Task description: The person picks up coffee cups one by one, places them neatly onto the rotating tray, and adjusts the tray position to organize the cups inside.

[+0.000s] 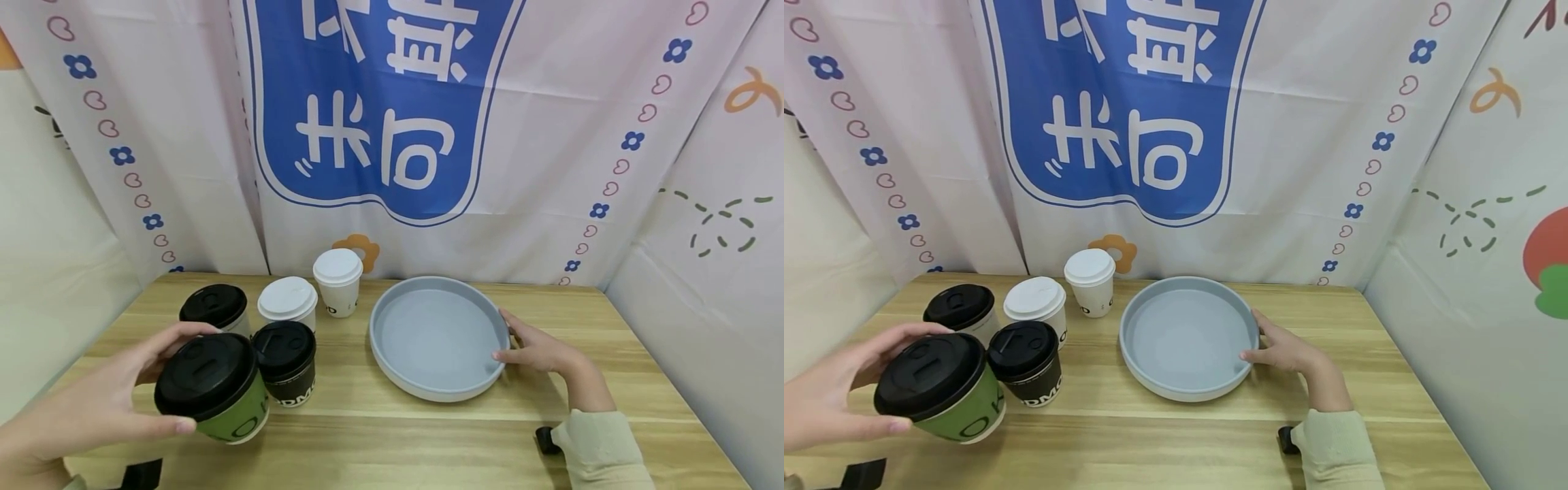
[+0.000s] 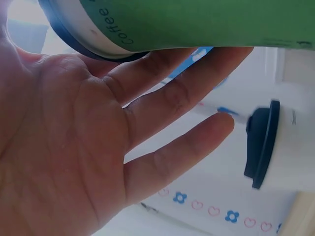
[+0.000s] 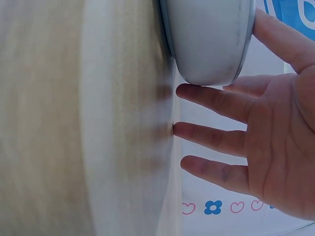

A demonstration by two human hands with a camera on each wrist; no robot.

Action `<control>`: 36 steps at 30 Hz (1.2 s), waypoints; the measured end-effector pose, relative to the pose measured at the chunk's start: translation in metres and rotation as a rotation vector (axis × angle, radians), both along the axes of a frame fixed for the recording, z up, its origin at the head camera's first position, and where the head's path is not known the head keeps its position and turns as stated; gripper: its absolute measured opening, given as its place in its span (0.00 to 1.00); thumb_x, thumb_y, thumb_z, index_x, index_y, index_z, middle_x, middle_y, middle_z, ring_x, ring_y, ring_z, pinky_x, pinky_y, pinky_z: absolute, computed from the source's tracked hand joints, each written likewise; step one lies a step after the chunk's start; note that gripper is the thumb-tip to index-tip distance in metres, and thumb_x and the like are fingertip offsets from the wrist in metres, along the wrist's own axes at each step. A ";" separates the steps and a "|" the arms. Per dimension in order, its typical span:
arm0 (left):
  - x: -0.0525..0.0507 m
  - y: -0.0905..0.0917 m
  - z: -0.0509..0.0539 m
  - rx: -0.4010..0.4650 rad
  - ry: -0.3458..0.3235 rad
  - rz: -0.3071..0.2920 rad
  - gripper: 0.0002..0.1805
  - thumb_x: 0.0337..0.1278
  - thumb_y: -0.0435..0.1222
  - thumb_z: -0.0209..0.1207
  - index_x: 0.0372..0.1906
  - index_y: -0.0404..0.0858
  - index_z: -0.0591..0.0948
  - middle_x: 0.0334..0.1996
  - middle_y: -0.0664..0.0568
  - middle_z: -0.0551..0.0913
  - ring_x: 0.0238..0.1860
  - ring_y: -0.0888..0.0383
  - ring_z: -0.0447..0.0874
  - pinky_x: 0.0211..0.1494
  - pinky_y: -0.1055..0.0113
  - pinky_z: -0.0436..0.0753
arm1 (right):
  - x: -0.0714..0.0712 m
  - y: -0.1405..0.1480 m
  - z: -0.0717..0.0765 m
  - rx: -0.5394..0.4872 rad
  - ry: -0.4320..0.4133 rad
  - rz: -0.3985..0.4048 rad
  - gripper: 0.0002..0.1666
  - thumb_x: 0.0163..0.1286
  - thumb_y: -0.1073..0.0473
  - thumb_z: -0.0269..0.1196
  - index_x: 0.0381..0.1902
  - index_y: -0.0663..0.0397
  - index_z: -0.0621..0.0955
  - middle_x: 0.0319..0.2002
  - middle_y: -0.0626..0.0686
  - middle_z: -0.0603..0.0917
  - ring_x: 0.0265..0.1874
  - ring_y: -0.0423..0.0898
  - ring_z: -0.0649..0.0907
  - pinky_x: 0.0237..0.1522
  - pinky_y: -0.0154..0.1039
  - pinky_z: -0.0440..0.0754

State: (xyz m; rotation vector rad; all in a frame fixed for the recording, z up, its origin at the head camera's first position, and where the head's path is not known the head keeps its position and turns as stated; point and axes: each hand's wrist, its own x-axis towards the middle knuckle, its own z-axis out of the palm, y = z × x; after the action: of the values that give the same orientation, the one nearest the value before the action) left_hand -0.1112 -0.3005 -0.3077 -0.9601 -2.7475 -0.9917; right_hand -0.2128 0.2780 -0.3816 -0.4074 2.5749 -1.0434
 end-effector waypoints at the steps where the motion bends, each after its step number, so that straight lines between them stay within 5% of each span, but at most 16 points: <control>1: 0.001 0.003 0.002 0.000 -0.002 -0.006 0.52 0.40 0.32 0.75 0.73 0.50 0.61 0.57 0.58 0.80 0.55 0.69 0.78 0.46 0.74 0.80 | 0.000 0.000 0.000 0.001 0.001 0.000 0.60 0.68 0.48 0.66 0.78 0.65 0.41 0.77 0.72 0.47 0.75 0.73 0.49 0.72 0.70 0.49; 15: 0.000 0.050 0.023 0.007 -0.011 -0.152 0.51 0.38 0.39 0.76 0.72 0.49 0.63 0.55 0.62 0.80 0.54 0.65 0.80 0.50 0.70 0.81 | 0.000 0.000 0.002 -0.020 -0.013 0.000 0.60 0.68 0.49 0.66 0.78 0.66 0.40 0.77 0.73 0.47 0.75 0.73 0.49 0.72 0.70 0.48; 22: -0.010 0.068 0.024 0.047 -0.065 -0.199 0.48 0.41 0.39 0.75 0.71 0.51 0.63 0.58 0.62 0.79 0.55 0.65 0.79 0.52 0.70 0.81 | 0.000 0.001 0.000 -0.016 -0.019 -0.005 0.60 0.68 0.48 0.66 0.78 0.66 0.40 0.76 0.73 0.47 0.75 0.73 0.48 0.72 0.71 0.48; 30: -0.025 0.092 0.023 0.120 -0.043 -0.271 0.49 0.41 0.40 0.76 0.71 0.51 0.64 0.60 0.59 0.77 0.58 0.63 0.78 0.53 0.69 0.80 | 0.000 0.002 0.000 -0.009 -0.015 -0.013 0.60 0.68 0.48 0.66 0.78 0.66 0.41 0.77 0.72 0.48 0.75 0.72 0.49 0.72 0.70 0.48; 36: -0.036 0.110 0.019 0.150 -0.081 -0.267 0.49 0.40 0.40 0.77 0.70 0.52 0.64 0.59 0.61 0.78 0.57 0.62 0.79 0.55 0.68 0.80 | 0.000 0.001 0.001 -0.011 -0.017 -0.009 0.60 0.68 0.48 0.66 0.78 0.65 0.41 0.77 0.72 0.49 0.75 0.72 0.49 0.72 0.71 0.48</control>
State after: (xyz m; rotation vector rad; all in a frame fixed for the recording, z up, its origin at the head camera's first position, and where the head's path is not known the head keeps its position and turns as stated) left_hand -0.1467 -0.1908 -0.2888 -1.3117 -2.6062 -1.2817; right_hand -0.2131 0.2794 -0.3808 -0.3876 2.5593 -1.0602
